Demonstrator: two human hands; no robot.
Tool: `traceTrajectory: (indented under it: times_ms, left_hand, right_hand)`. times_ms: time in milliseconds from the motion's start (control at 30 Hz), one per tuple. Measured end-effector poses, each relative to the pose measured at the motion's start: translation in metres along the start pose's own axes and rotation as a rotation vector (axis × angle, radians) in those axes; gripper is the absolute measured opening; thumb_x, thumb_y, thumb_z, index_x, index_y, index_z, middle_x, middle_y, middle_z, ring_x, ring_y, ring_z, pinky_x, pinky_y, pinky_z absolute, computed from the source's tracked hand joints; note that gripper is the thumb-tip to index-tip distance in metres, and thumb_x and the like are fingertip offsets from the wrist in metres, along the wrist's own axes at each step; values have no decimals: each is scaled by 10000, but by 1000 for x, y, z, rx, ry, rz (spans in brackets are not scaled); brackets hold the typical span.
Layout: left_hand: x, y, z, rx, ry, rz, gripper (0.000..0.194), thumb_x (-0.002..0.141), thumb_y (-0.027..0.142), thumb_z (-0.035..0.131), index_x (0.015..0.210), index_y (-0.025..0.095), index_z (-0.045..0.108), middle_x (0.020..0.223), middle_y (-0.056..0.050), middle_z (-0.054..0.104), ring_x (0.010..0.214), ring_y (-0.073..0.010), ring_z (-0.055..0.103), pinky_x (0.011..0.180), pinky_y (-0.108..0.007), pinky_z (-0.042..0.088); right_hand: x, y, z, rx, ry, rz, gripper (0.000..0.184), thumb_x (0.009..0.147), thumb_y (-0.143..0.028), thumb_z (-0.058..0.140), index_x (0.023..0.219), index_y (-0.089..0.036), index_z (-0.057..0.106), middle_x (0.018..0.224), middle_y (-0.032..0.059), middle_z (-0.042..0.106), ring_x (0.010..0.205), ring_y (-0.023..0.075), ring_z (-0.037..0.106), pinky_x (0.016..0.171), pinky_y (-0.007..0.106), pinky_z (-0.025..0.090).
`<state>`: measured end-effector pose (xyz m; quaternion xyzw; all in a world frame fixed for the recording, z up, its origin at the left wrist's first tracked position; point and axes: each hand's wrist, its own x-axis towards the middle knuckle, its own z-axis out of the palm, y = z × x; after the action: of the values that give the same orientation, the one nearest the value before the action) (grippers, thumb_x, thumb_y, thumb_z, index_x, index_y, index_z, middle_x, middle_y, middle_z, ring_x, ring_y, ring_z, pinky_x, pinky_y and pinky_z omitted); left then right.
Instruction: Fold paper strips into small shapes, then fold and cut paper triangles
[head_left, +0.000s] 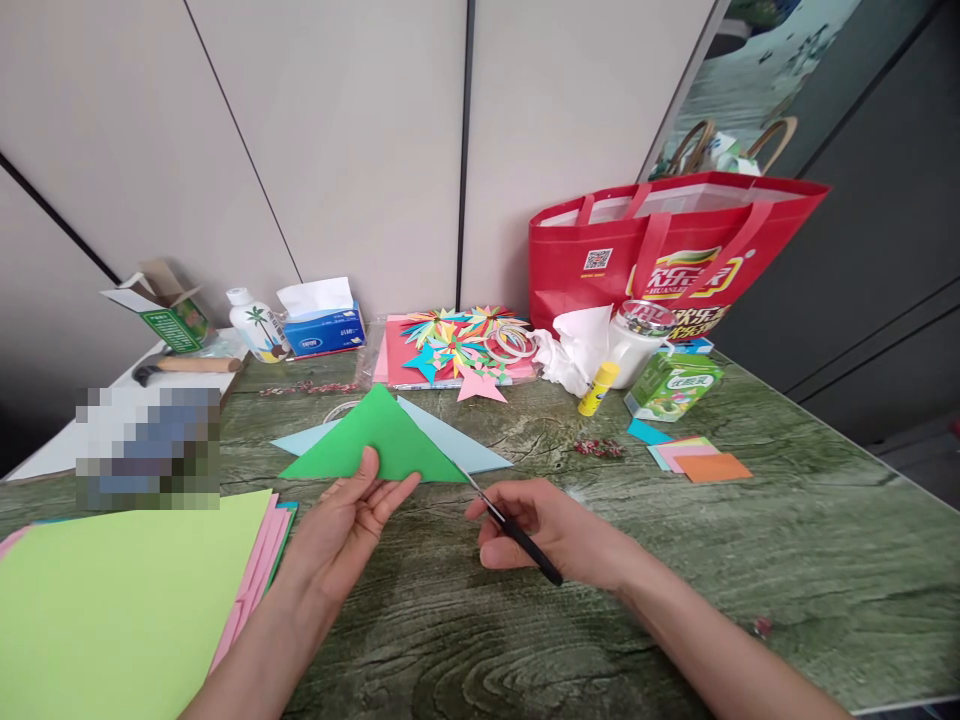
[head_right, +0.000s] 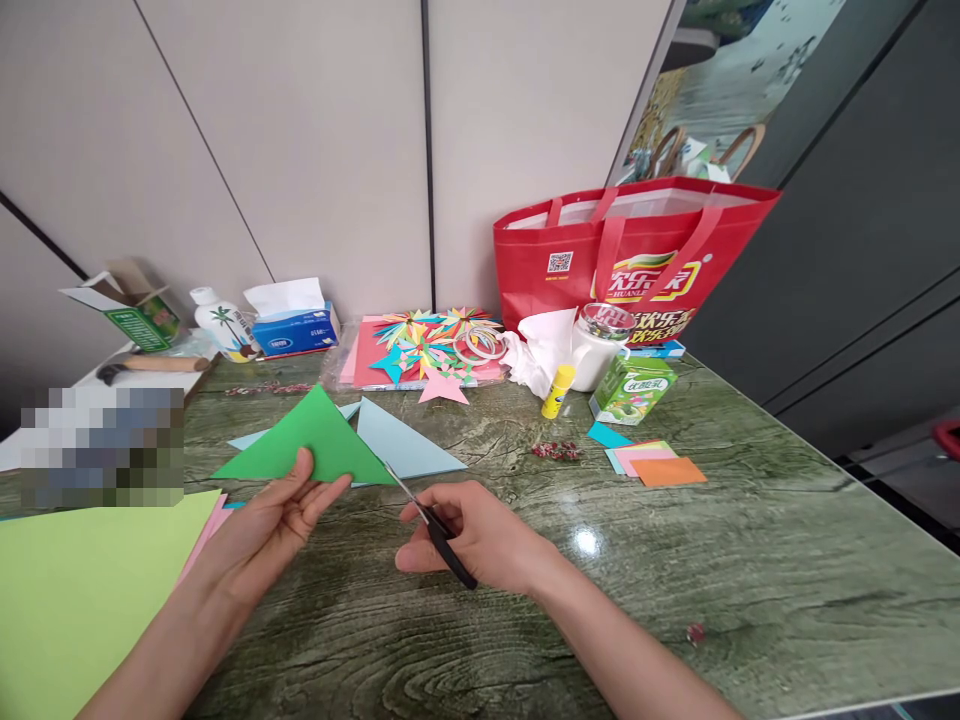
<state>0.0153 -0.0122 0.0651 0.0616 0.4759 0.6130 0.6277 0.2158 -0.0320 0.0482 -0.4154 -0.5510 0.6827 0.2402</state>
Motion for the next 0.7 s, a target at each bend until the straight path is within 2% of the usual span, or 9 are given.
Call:
traceTrajectory:
  times_ms: [367,700]
  left_hand:
    - [-1,0,-1,-5,5,5,304,837,10,436,565,73,556,458,22,517,429,-63,542,580,-359,599]
    - [2,-1,-3,4,-13,6,320,837,17,439,544,75,555,446,21,507,438,-64,546,605,-363,597]
  right_hand:
    - [0,-1,-1,-9,-7,7,454,589,-381,760,909,-129,558,723,5,573,630,106,467,608,246,347]
    - [1,2,-2,-19,-7,9,466,585,-405,759,909,-133,564,685,-14,537,621,103,443,594,238,332]
